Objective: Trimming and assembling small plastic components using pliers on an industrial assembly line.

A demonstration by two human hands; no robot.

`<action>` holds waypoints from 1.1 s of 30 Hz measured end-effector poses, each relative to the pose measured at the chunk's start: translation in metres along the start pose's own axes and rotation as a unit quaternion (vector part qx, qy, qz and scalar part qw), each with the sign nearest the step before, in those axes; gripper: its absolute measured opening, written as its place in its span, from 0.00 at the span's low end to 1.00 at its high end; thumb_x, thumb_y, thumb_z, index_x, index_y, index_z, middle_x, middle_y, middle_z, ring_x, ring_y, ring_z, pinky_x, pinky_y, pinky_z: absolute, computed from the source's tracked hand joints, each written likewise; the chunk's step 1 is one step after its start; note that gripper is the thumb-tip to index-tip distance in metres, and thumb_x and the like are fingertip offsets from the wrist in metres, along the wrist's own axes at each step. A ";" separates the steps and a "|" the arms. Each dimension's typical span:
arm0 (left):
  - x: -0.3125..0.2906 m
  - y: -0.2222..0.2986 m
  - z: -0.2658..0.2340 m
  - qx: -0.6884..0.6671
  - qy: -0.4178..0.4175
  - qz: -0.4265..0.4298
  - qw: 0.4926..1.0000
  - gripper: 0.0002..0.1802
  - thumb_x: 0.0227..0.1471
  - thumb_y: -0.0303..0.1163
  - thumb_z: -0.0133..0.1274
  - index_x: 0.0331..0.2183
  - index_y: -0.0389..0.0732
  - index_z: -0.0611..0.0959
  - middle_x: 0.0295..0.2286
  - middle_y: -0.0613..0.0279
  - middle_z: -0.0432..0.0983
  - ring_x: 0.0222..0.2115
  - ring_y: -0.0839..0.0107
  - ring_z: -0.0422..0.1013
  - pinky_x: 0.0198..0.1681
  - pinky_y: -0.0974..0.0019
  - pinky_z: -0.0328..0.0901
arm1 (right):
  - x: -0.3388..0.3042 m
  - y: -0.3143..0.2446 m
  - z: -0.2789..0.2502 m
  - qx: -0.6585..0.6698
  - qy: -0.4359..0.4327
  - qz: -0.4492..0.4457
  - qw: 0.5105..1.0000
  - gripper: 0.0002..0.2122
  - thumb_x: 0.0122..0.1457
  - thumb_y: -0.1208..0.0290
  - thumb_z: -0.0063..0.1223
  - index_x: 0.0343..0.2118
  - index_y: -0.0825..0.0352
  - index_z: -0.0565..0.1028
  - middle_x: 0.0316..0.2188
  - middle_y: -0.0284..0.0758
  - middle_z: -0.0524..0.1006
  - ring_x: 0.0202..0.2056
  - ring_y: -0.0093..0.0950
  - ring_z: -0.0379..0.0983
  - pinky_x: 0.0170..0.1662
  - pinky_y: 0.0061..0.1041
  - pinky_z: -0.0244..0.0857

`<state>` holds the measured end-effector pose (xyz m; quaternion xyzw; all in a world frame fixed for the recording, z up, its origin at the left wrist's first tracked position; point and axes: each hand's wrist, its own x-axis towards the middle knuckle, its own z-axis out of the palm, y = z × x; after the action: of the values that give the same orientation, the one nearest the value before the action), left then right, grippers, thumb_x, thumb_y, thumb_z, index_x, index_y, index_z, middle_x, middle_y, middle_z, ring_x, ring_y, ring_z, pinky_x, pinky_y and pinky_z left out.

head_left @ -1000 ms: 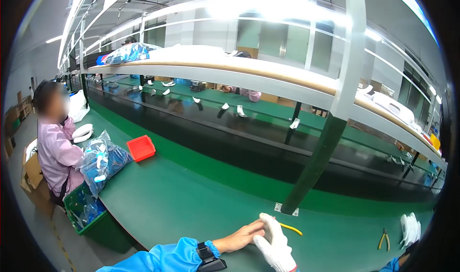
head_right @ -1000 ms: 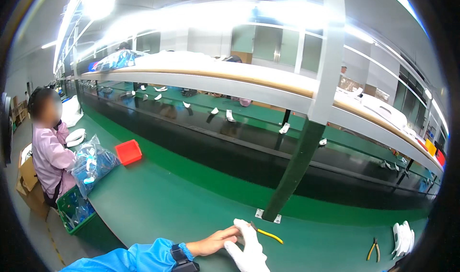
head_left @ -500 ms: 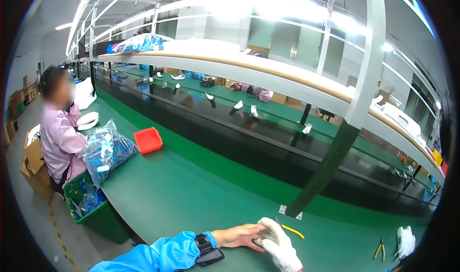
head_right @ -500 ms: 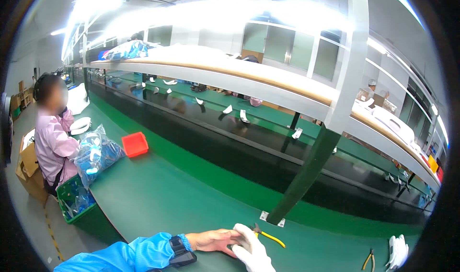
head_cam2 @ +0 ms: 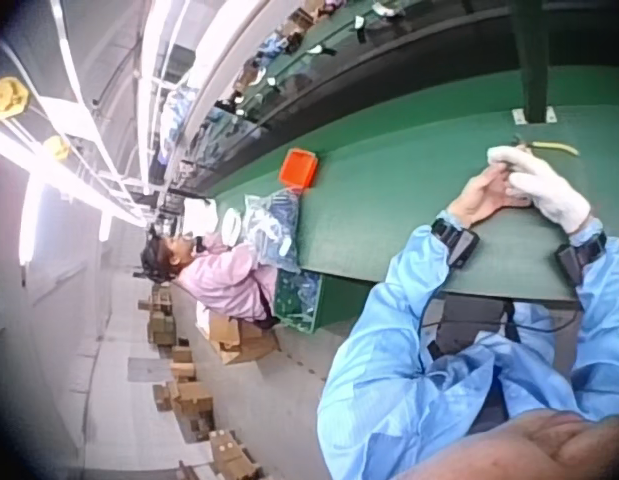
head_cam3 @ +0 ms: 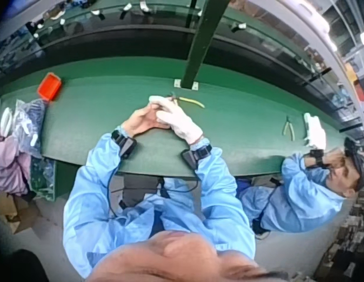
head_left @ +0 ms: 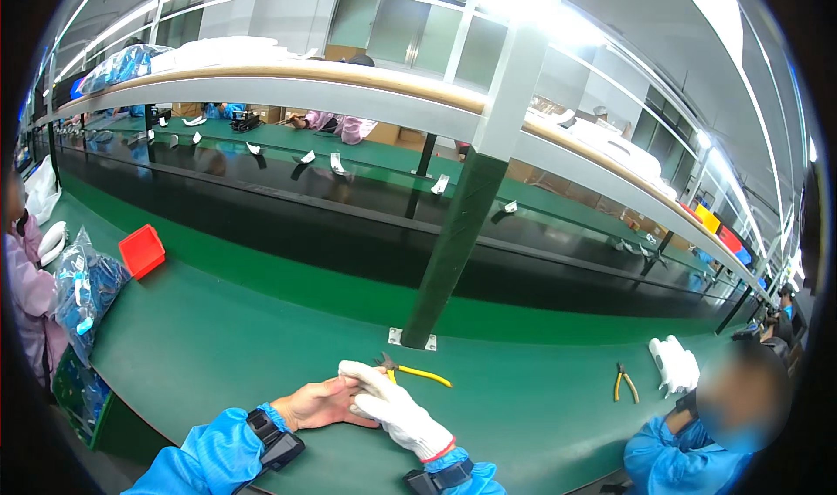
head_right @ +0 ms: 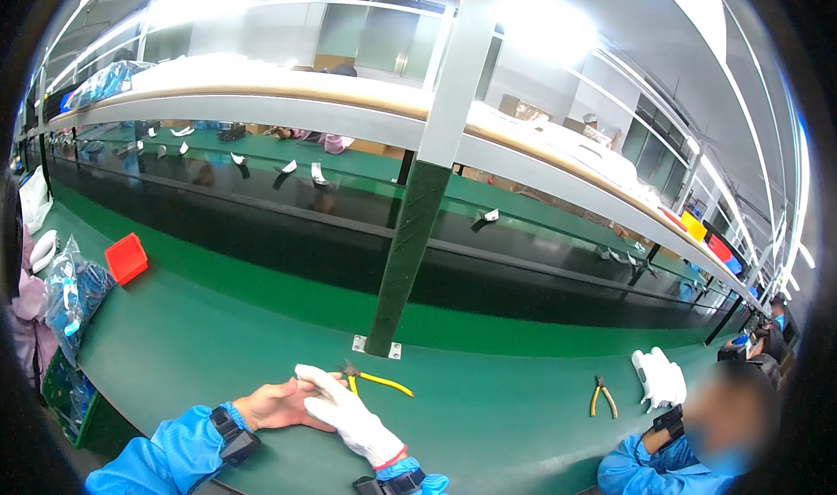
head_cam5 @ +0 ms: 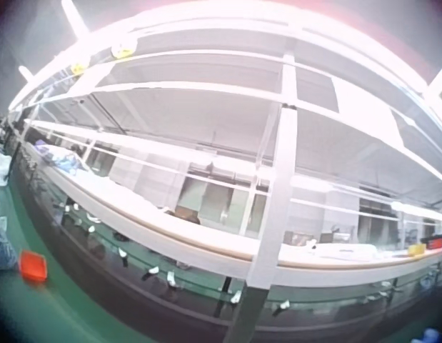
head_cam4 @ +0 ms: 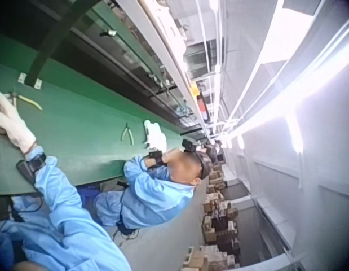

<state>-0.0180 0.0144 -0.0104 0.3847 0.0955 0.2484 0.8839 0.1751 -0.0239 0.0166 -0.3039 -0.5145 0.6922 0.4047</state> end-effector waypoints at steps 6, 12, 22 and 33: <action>0.003 -0.012 -0.011 0.044 0.096 -0.004 0.994 0.39 0.62 0.49 0.50 0.66 0.41 0.59 0.59 0.54 0.65 0.60 0.55 0.63 0.59 0.37 0.63 | 0.001 0.008 0.005 -0.009 0.067 0.000 0.998 0.22 0.64 0.68 0.52 0.61 0.65 0.69 0.56 0.36 0.70 0.57 0.27 0.65 0.59 0.26 0.60; 0.001 -0.020 -0.018 0.060 0.113 0.004 0.992 0.30 0.66 0.46 0.45 0.61 0.38 0.64 0.58 0.54 0.66 0.58 0.55 0.65 0.57 0.37 0.65 | 0.004 0.013 0.002 0.018 0.069 -0.006 0.997 0.20 0.65 0.69 0.52 0.59 0.67 0.71 0.56 0.35 0.71 0.55 0.26 0.67 0.57 0.25 0.62; 0.002 -0.019 -0.015 0.075 0.116 -0.002 0.990 0.26 0.69 0.43 0.38 0.61 0.38 0.64 0.57 0.55 0.66 0.58 0.57 0.65 0.56 0.41 0.68 | 0.005 0.013 0.007 -0.033 0.088 -0.019 0.995 0.20 0.66 0.68 0.51 0.59 0.69 0.70 0.55 0.35 0.72 0.53 0.25 0.68 0.57 0.25 0.62; 0.002 -0.018 -0.011 0.095 0.131 -0.014 0.987 0.25 0.70 0.41 0.34 0.61 0.38 0.64 0.57 0.53 0.66 0.57 0.56 0.66 0.56 0.41 0.68 | 0.003 0.011 0.009 -0.024 0.081 -0.032 0.996 0.20 0.66 0.68 0.52 0.59 0.68 0.70 0.55 0.35 0.72 0.54 0.25 0.68 0.58 0.25 0.61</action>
<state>-0.0136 0.0126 -0.0309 0.4293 0.2394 0.2738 0.8267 0.1637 -0.0269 0.0081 -0.3521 -0.5060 0.6398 0.4591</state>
